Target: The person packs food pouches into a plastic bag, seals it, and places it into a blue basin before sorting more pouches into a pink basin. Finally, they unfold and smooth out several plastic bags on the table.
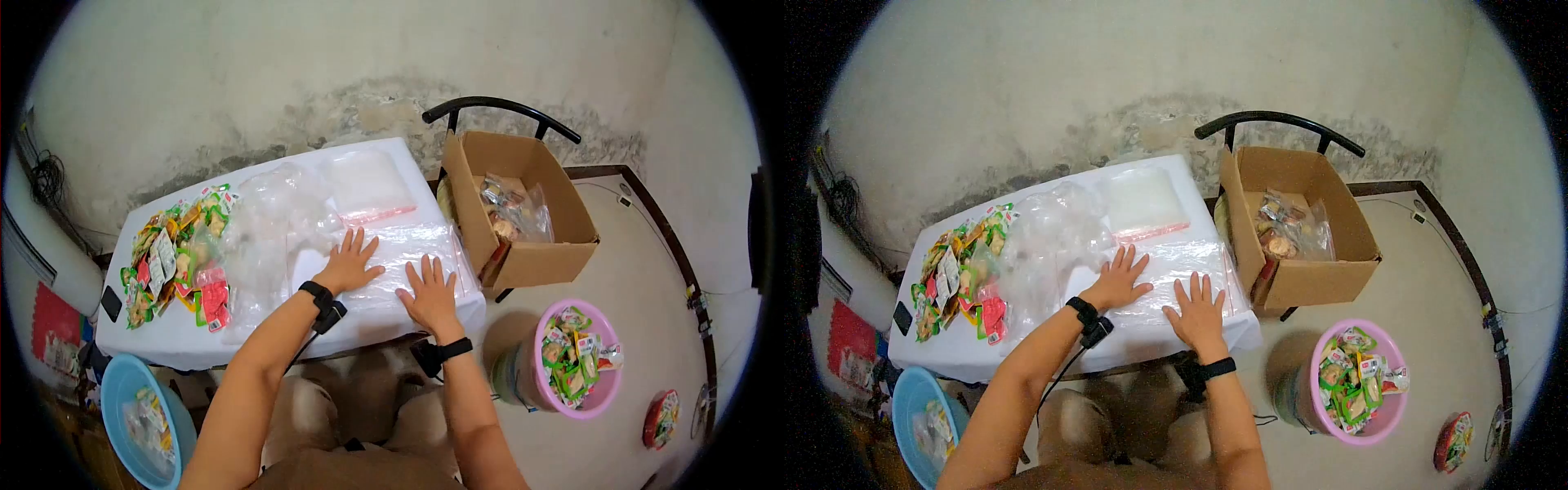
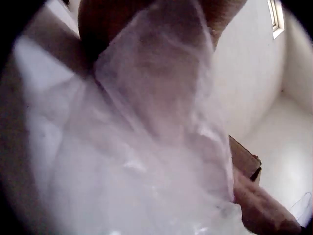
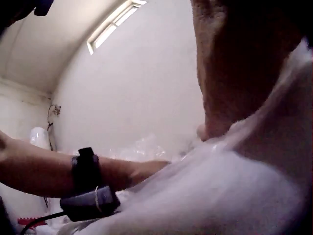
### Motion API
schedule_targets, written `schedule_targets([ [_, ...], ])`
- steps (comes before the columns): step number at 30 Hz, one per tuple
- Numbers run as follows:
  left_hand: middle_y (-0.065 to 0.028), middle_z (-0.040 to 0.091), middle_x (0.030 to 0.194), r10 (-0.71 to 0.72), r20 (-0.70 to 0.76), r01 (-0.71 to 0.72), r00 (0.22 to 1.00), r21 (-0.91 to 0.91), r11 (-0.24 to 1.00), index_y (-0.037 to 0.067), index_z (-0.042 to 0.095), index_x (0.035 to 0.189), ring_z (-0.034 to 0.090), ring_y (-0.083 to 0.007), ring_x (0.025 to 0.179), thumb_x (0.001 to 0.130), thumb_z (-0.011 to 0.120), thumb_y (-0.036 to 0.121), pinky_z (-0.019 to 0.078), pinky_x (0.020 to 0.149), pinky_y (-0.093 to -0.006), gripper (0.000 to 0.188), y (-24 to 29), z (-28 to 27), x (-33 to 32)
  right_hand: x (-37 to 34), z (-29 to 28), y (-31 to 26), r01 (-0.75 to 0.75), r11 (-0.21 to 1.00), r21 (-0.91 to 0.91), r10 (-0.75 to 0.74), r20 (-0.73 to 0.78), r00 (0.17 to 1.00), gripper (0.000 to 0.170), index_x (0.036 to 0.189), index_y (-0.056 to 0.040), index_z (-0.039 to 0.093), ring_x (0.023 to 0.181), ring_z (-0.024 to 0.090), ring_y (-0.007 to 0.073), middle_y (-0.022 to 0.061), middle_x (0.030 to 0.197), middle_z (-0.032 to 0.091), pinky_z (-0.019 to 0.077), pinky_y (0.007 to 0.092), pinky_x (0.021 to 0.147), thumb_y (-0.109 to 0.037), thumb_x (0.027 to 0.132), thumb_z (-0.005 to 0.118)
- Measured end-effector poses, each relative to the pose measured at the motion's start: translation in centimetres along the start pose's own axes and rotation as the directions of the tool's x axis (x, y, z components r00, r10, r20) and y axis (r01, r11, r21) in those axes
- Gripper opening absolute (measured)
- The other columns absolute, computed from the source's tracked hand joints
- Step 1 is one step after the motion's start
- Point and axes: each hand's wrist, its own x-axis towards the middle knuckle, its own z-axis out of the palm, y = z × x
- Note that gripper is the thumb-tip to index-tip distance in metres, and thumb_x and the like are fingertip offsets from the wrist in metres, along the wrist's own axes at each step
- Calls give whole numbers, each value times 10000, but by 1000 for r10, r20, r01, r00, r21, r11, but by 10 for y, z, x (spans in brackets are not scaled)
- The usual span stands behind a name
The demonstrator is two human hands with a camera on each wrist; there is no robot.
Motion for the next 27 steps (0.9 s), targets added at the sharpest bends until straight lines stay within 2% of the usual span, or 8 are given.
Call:
schedule_targets([
  [3,-181,92,1436,1,-39,0,999,45,999,128,204,1379,50,-368,1324,828,402,551,139,1014,-566,723,14,-6,-12,-3,8,-1,21,997,71,-21,6,1000,585,1294,-149,404,1294,184,359,175,1376,283,142,609,981,-472,812,481],
  [6,-185,110,1431,262,-73,-258,962,54,965,132,218,1374,74,-371,1321,854,406,514,137,1012,-571,672,34,0,-33,-4,5,1,3,997,73,-6,41,999,592,1302,-159,395,1302,167,351,168,1392,257,115,599,995,-484,812,469],
  [14,-170,144,1426,67,-75,-64,995,39,997,141,227,1369,115,-358,1316,865,412,484,170,1011,-557,637,-6,10,-96,0,-3,-3,-60,991,118,43,144,989,592,1317,-163,377,1321,118,334,155,1412,221,50,560,1027,-480,821,440],
  [17,-172,248,1388,9,-152,-14,988,-33,999,107,368,1299,224,-359,1278,847,481,403,261,978,-536,551,-12,2,-119,1,-5,-4,-86,985,147,61,165,984,597,1308,-120,383,1320,116,337,166,1409,221,52,561,1026,-458,820,456],
  [20,-181,350,1322,-76,-340,-84,937,-431,899,80,472,1209,319,-368,1214,796,583,262,329,939,-499,465,-12,-17,-139,3,-5,-11,-163,975,148,143,138,980,590,1277,-62,410,1310,148,346,185,1390,254,74,567,1021,-417,813,490],
  [23,-167,428,1255,-260,-577,-81,774,-497,864,70,540,1133,367,-383,1161,727,650,145,336,932,-475,427,-10,-40,-163,4,-10,-21,-97,976,195,111,-63,992,544,1223,-19,451,1289,201,353,201,1353,310,116,560,1018,-358,803,526],
  [25,-200,366,1288,-160,-857,157,490,-93,983,44,473,1193,325,-390,1185,672,693,109,281,974,-473,569,-12,-50,-177,4,-18,-27,-45,967,250,78,-125,989,504,1192,-17,477,1271,238,352,201,1324,349,144,547,1017,-327,799,538],
  [27,-218,310,1317,-212,-885,232,416,-122,965,30,401,1241,282,-391,1214,659,708,127,244,996,-469,665,-12,-66,-183,5,-24,-34,12,952,306,47,-184,982,464,1161,-15,504,1254,275,350,201,1295,389,173,534,1015,-297,796,550],
])
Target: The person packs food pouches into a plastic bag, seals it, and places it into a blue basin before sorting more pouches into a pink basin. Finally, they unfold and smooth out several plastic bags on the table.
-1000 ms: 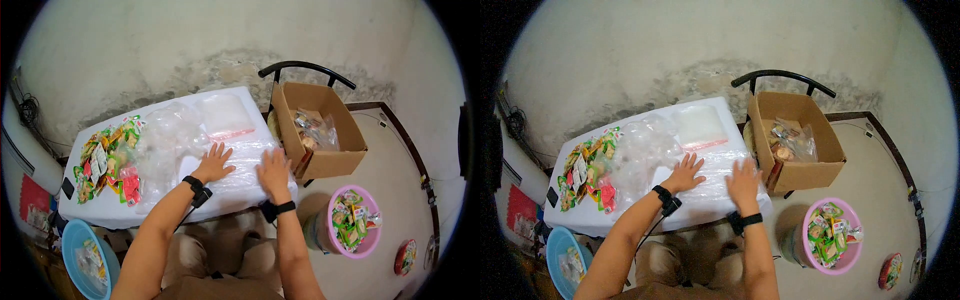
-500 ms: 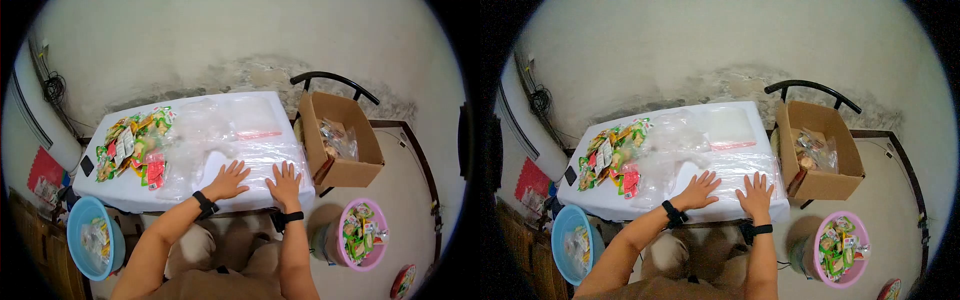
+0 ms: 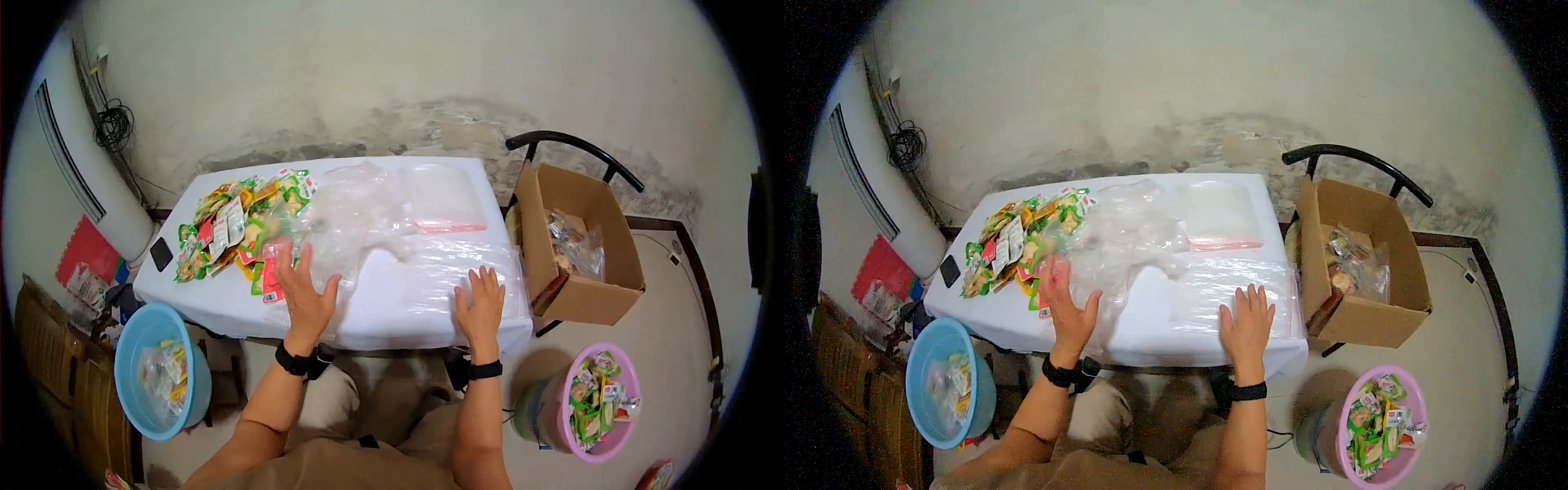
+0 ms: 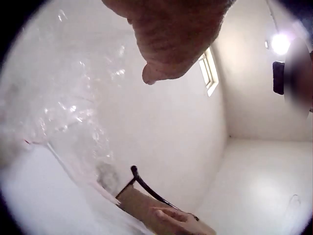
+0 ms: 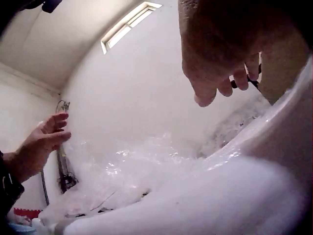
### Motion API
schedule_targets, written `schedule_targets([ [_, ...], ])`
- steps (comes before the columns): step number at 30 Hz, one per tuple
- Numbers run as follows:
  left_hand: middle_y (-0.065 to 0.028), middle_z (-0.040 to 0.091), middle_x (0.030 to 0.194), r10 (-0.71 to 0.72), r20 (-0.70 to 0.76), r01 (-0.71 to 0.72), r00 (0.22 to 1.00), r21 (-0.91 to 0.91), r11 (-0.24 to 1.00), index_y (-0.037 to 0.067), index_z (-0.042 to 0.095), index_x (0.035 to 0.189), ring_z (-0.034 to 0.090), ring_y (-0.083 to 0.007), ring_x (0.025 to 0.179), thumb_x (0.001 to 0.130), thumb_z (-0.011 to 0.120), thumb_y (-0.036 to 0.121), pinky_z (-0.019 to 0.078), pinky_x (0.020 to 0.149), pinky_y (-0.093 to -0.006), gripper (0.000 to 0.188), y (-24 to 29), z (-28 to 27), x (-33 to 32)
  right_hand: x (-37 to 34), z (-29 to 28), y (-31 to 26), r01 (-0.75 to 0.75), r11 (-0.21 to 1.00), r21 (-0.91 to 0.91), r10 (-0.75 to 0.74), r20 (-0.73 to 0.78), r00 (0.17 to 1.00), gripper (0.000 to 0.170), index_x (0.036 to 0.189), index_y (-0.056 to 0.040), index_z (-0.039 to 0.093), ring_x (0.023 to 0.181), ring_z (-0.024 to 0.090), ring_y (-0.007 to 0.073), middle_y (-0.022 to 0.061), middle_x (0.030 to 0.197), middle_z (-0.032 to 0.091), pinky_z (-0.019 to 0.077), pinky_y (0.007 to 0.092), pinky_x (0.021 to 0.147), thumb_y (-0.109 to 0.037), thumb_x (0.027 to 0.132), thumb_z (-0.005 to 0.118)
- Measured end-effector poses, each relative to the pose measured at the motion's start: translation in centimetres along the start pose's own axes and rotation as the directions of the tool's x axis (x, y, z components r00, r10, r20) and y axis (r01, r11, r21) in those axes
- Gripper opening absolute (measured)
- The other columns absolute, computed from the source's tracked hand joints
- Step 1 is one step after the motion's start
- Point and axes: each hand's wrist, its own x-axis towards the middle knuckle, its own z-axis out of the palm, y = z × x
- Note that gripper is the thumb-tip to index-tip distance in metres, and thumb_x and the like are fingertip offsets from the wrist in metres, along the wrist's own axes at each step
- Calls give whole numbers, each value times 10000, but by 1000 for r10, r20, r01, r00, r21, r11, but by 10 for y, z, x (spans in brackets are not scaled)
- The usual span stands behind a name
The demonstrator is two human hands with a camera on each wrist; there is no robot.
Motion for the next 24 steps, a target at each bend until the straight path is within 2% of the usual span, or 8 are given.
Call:
schedule_targets([
  [2,-236,254,1345,-57,-62,60,997,54,997,15,329,1289,240,-392,1242,646,724,144,207,1018,-465,766,-7,-3,4,-4,1,-10,81,991,108,-73,-80,994,378,1086,-8,549,1200,359,346,190,1220,464,243,498,994,-232,783,574],
  [4,-266,153,1374,-136,201,116,970,105,988,0,179,1345,152,-398,1281,622,748,175,162,1036,-466,936,-19,-2,5,-5,2,-22,164,973,165,-146,-117,982,344,1053,-4,563,1154,404,346,183,1172,497,286,476,966,-202,773,585],
  [8,-259,147,1383,-217,319,195,923,100,976,1,141,1357,129,-401,1292,609,758,197,144,1044,-464,990,-30,-16,-10,-9,6,-37,307,910,279,-267,-171,948,267,980,-1,584,1028,500,340,168,1054,563,382,415,879,-134,750,611],
  [11,-256,324,1305,-234,351,192,906,150,970,18,172,1356,310,-377,1223,607,756,202,260,996,-434,967,-50,-24,-28,-13,8,-41,324,900,291,-290,-155,944,246,960,-4,590,994,517,333,166,1020,577,402,397,854,-112,740,621],
  [14,-228,505,1134,-447,503,469,740,91,879,30,296,1309,501,-344,1029,640,724,173,393,866,-398,807,-78,-22,-53,-13,11,-44,331,884,329,-293,-162,942,238,947,-8,593,978,530,322,155,1000,587,406,399,850,-108,734,628],
  [17,-178,579,945,-439,435,449,787,86,890,24,423,1196,563,-277,841,718,644,94,438,742,-330,531,-109,-22,-81,-15,13,-45,329,878,349,-291,-158,944,237,946,-12,594,965,539,312,147,986,593,412,388,844,-99,729,634],
  [19,-127,561,936,-445,151,469,883,-209,858,-8,467,1100,541,-197,825,782,530,6,425,729,-273,325,-113,-29,-83,-15,11,-46,315,870,378,-277,-153,949,228,941,-18,600,958,546,309,145,984,597,417,381,845,-76,723,634],
  [24,-38,514,914,-495,-220,319,840,-538,780,-17,470,1038,490,-120,788,758,466,-71,422,703,-256,285,-50,-47,-54,-19,-3,-64,217,805,552,-214,-70,974,289,999,-22,585,953,557,289,131,996,597,424,364,854,-52,716,635],
])
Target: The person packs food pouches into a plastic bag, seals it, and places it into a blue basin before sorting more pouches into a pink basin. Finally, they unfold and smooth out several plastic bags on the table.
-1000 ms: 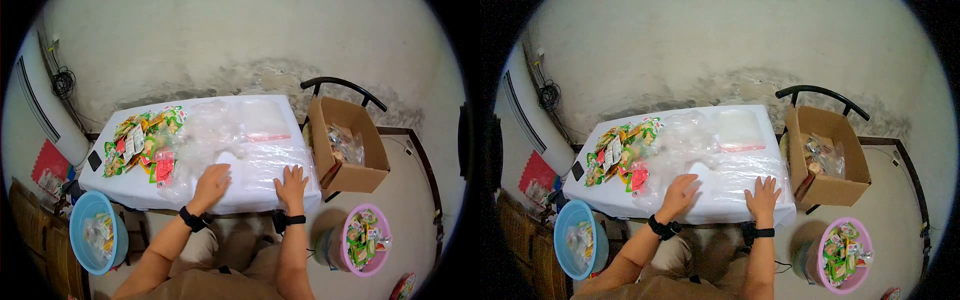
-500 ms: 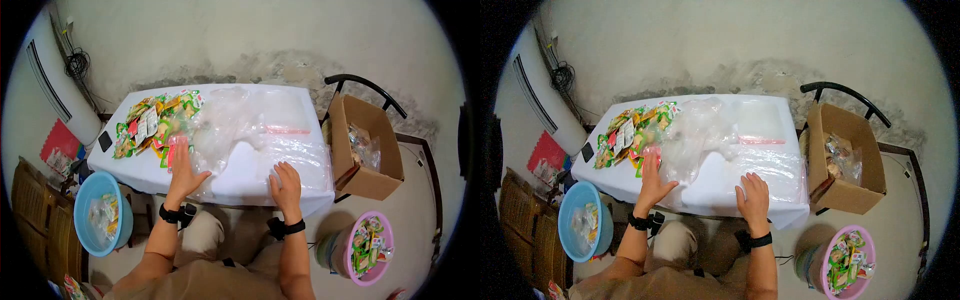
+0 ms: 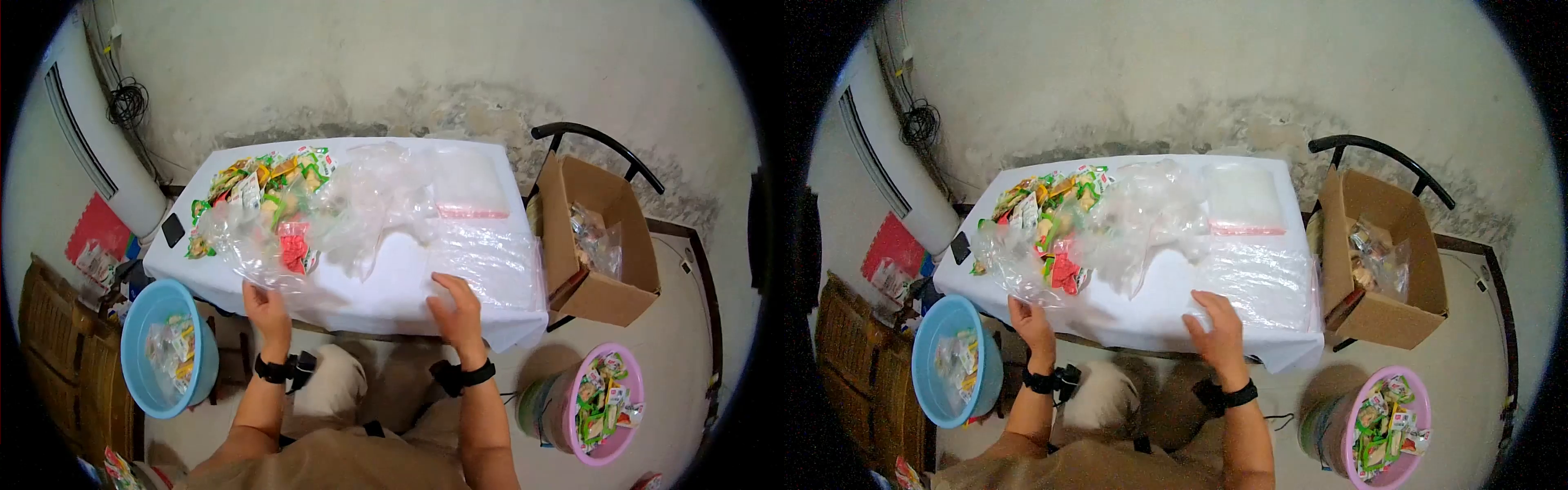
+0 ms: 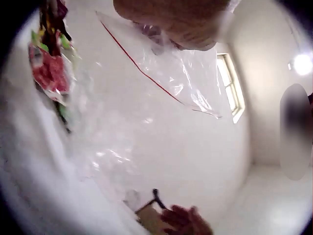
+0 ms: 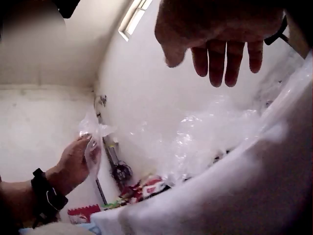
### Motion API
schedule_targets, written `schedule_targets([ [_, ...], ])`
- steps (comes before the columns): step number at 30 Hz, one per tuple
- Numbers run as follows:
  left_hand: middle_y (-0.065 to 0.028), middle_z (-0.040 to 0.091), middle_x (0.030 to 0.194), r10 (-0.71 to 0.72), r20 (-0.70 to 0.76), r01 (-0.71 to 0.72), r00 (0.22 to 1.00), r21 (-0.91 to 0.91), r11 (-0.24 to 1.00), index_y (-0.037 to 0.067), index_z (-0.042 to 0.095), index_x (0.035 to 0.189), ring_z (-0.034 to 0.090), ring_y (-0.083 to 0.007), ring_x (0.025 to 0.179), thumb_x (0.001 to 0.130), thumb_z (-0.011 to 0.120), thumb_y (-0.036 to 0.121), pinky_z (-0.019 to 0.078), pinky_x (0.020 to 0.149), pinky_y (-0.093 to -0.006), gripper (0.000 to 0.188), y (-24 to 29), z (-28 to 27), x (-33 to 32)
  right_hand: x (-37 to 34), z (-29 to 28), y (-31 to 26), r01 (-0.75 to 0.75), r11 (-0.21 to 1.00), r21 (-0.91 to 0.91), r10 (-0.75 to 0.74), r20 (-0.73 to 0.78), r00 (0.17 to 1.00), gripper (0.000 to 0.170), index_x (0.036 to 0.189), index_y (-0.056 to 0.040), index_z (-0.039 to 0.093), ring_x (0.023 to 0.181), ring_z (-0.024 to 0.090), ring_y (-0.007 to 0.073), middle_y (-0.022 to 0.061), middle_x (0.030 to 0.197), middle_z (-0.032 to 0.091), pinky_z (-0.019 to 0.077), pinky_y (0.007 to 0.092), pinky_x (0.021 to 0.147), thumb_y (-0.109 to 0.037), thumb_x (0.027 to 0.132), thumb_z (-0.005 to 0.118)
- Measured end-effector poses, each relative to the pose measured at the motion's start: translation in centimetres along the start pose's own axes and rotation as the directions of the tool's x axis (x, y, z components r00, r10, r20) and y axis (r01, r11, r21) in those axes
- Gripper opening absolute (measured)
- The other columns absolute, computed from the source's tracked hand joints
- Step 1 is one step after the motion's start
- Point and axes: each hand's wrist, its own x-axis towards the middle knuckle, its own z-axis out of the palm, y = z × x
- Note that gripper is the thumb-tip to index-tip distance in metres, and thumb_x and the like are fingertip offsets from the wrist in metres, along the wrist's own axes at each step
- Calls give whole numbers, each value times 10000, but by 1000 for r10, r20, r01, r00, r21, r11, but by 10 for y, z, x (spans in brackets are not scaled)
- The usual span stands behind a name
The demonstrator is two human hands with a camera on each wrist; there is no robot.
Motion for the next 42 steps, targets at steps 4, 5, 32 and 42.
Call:
schedule_targets([
  [4,9,472,792,79,273,-74,959,-27,997,18,489,879,447,-88,696,757,542,-42,393,606,-230,147,50,75,-11,18,2,-48,-92,833,545,61,75,995,386,1070,-9,552,970,555,247,122,1039,588,428,341,846,-62,704,664],
  [5,13,466,764,91,352,-64,932,-89,994,27,487,846,438,-83,668,764,559,-22,374,584,-217,120,60,101,-12,22,1,-55,-146,679,719,144,65,987,388,1103,-7,533,977,553,222,119,1052,582,435,322,837,-62,735,640],
  [32,47,511,735,-489,745,881,453,-289,375,100,544,876,457,-17,665,841,571,144,348,522,-165,63,9,154,-32,15,-58,46,-303,416,857,583,4,812,238,1016,-10,550,728,596,145,124,795,628,482,234,571,-200,904,461],
  [42,55,481,733,-494,638,769,591,-261,583,71,541,834,395,-18,653,871,522,150,329,564,-181,89,18,158,-26,9,-60,71,-414,582,700,663,-114,740,221,916,-26,578,533,451,50,47,707,607,370,186,496,-235,887,510],
])
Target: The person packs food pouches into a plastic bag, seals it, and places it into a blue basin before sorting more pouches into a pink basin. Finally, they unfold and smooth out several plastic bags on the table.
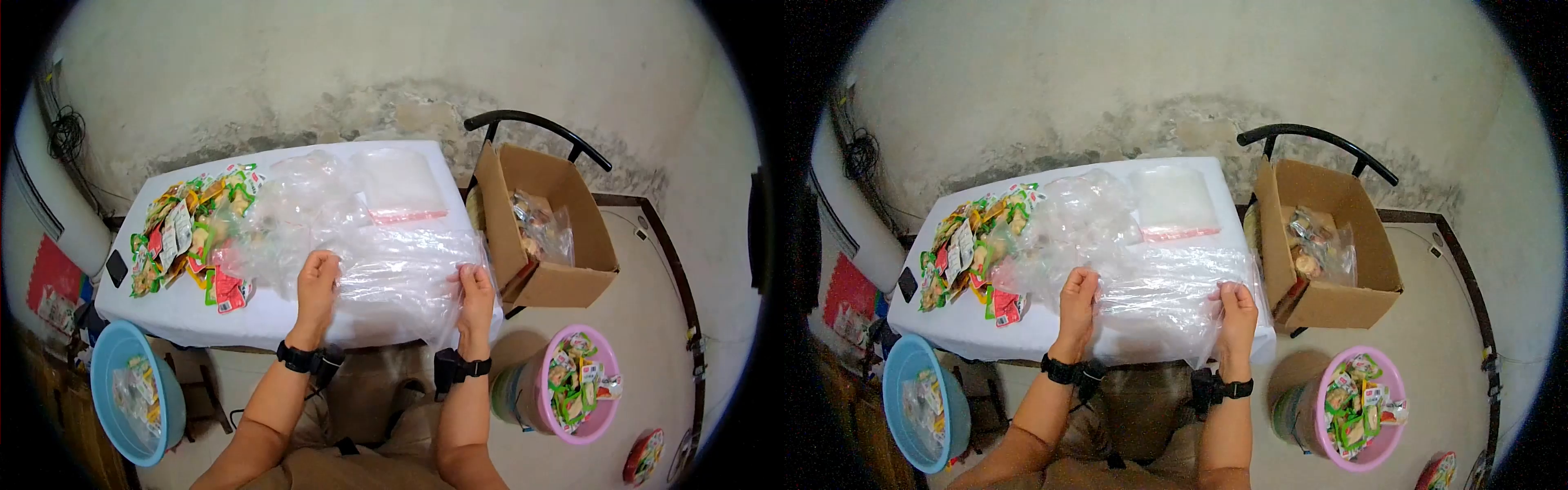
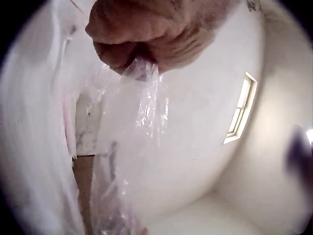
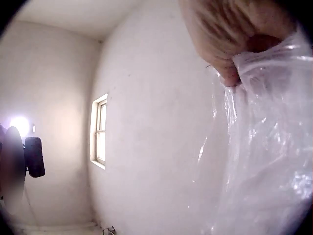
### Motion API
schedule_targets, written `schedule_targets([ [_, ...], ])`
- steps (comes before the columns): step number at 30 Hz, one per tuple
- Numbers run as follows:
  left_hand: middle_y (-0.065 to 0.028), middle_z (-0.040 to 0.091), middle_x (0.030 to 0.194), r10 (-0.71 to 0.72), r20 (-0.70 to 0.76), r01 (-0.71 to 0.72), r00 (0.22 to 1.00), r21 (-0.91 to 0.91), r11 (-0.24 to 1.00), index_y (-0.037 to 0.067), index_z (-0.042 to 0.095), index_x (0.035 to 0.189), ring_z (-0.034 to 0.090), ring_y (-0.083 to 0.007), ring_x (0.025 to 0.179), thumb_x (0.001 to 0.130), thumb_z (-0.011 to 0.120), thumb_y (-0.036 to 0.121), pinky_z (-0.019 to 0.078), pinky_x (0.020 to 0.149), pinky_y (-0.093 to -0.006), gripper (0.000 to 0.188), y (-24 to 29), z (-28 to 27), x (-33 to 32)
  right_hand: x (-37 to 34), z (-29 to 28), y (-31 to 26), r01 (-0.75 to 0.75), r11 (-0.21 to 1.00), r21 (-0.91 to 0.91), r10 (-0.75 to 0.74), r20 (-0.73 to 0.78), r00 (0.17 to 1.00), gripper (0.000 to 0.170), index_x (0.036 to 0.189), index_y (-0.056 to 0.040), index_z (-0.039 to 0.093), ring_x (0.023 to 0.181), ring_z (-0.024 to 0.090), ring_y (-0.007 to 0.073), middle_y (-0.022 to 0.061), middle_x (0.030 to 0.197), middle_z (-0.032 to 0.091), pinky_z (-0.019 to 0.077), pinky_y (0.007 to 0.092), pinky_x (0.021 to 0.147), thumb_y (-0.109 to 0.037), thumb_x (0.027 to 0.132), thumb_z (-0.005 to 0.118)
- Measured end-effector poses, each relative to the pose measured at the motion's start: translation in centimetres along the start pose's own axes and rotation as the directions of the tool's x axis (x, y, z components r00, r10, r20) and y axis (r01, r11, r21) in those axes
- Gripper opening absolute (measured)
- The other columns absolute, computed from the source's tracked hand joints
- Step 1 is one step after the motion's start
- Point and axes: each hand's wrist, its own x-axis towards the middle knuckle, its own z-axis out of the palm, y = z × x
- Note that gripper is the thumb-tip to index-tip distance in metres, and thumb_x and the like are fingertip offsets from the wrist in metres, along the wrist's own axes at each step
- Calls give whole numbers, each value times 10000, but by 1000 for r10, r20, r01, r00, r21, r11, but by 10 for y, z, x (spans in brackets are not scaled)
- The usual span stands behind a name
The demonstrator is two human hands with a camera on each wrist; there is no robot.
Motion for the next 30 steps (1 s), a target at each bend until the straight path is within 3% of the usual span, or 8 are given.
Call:
schedule_targets([
  [3,44,496,754,-28,102,-5,994,307,952,62,556,889,414,-15,676,863,526,150,329,570,-174,97,2,-8,9,0,-1,-13,19,1000,4,-19,-36,999,207,897,-36,572,575,467,53,3,659,551,357,172,491,-237,878,528],
  [7,37,523,740,14,275,-96,961,288,953,56,568,932,426,-10,638,851,547,160,325,534,-161,134,6,-4,16,8,-16,-5,-7,997,-73,9,30,999,215,884,-23,592,538,431,40,-6,634,538,333,181,480,-226,881,520],
  [13,33,546,650,-121,168,59,978,336,940,52,607,852,446,-26,531,839,574,179,358,477,-171,132,-8,-4,23,0,-4,-8,-159,986,-44,164,166,972,181,907,-27,571,553,466,55,-8,645,529,365,176,514,-199,879,521],
  [15,29,545,635,-47,-69,58,997,172,983,51,610,810,440,-24,495,831,584,166,338,432,-171,120,-10,0,22,-2,-3,-7,-154,988,-10,153,144,978,167,920,-25,563,544,469,62,-5,642,528,381,181,520,-181,876,523],
  [17,28,544,633,11,-94,5,996,163,987,53,607,813,430,-19,491,829,588,163,326,423,-167,113,-15,-3,25,-4,-10,2,-93,968,-234,154,261,953,134,938,-30,552,552,479,66,-2,656,533,404,191,521,-142,867,526],
  [25,-10,573,736,92,-180,-66,979,146,987,48,581,923,427,-49,512,840,564,147,373,473,-175,130,-16,-17,32,11,-22,11,47,945,-325,-17,94,995,134,887,-14,554,566,444,50,-13,651,507,361,185,522,-142,862,523],
  [27,-54,575,894,-32,-56,14,998,-305,952,46,521,1047,511,-90,658,858,533,155,417,569,-204,219,-8,-13,27,12,-26,12,92,943,-320,-73,71,995,136,880,-17,555,549,427,41,-20,636,492,342,178,505,-147,868,517],
  [30,-75,549,985,-252,298,340,921,-297,892,62,463,1129,548,-131,824,868,520,174,434,639,-232,289,-21,-7,19,15,-28,12,44,978,-203,-52,-30,998,147,864,-23,552,528,408,35,-27,625,476,320,173,483,-162,879,505],
])
